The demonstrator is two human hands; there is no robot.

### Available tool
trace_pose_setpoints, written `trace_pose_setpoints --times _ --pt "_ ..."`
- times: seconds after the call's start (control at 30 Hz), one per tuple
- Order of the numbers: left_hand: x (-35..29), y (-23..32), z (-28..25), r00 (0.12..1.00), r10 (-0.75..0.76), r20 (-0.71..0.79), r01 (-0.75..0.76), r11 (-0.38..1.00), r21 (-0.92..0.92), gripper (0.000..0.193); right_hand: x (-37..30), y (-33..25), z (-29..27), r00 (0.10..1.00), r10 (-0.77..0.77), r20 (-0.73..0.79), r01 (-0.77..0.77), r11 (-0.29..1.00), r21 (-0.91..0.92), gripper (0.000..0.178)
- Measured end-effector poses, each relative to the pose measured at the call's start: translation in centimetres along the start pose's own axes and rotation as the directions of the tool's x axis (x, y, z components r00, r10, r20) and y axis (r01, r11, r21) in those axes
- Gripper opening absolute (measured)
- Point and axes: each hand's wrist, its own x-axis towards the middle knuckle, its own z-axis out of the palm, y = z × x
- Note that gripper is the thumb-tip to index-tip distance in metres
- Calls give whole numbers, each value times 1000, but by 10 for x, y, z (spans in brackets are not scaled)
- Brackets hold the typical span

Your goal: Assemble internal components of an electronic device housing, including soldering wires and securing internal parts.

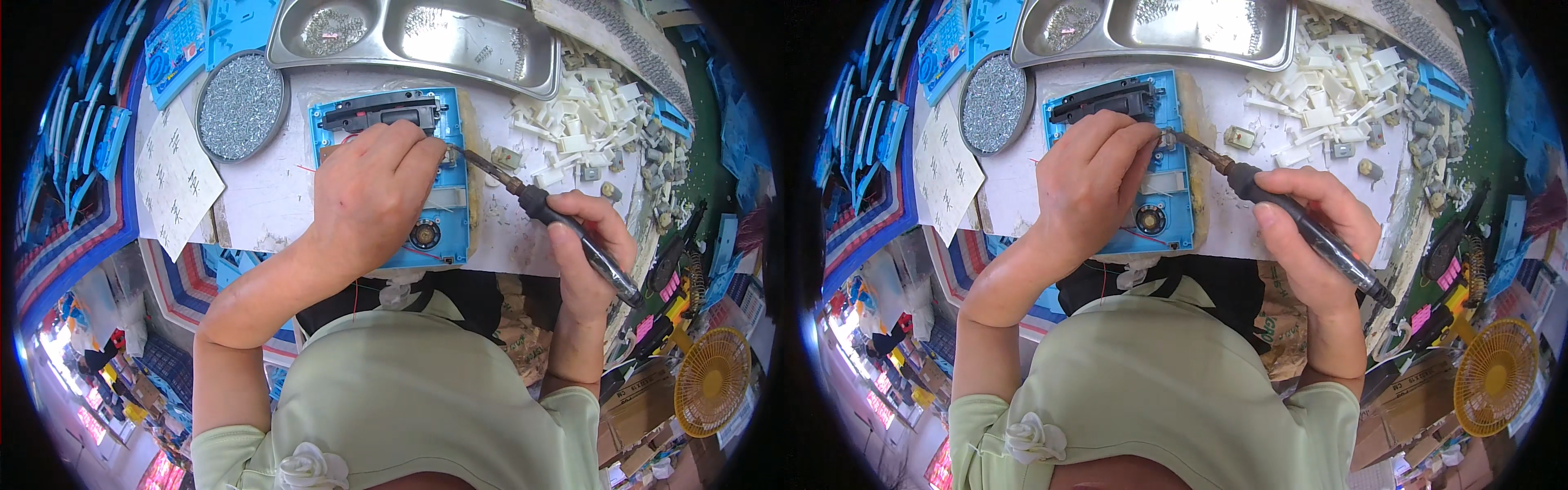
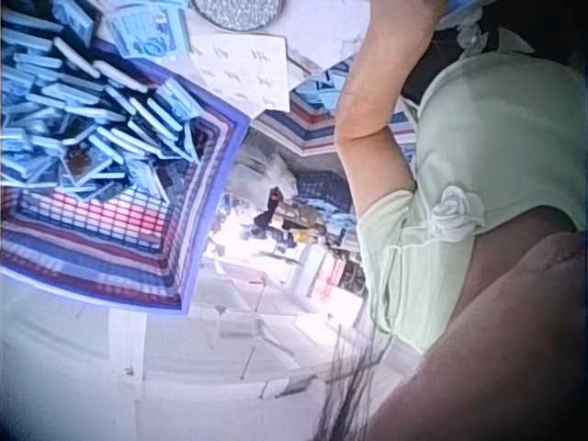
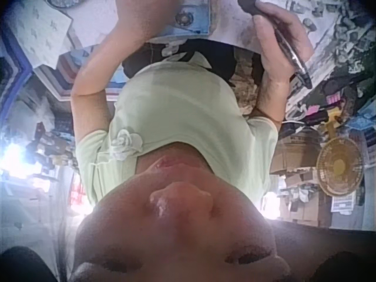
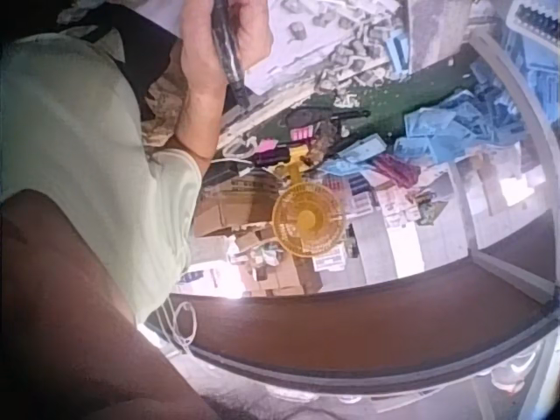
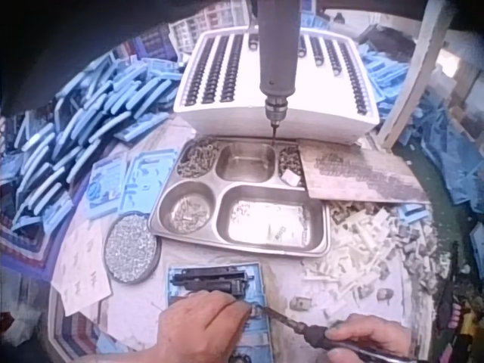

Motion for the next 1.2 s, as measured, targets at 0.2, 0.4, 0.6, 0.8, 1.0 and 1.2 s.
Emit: trace_pose_setpoints --times 0.2,0.4,0.6,0.8,1.0,1.2 --pt "1 1 -1 1000 -3 4 3 1000 3 21 -3 3 -9 999 -41 -16 41 999 21 28" --pt "2 1 -1 1000 3 7 -3 1000 4 21 -1 3 -8 995 -98 15 98 995 -9 27" --pt "1 1 -1 1000 -7 9 7 1000 2 20 -2 1 -7 996 -90 19 90 996 -24 27" --pt "1 3 -3 999 -21 33 21 1000 10 20 -4 3 -10 995 -98 15 99 995 -34 27" --pt "0 3 -3 999 -24 38 23 999 23 20 -6 1 -10 995 -103 16 103 994 -33 27" --pt "0 3 -2 1000 -12 19 12 1000 18 20 -8 0 -10 994 -108 17 109 993 -35 26"
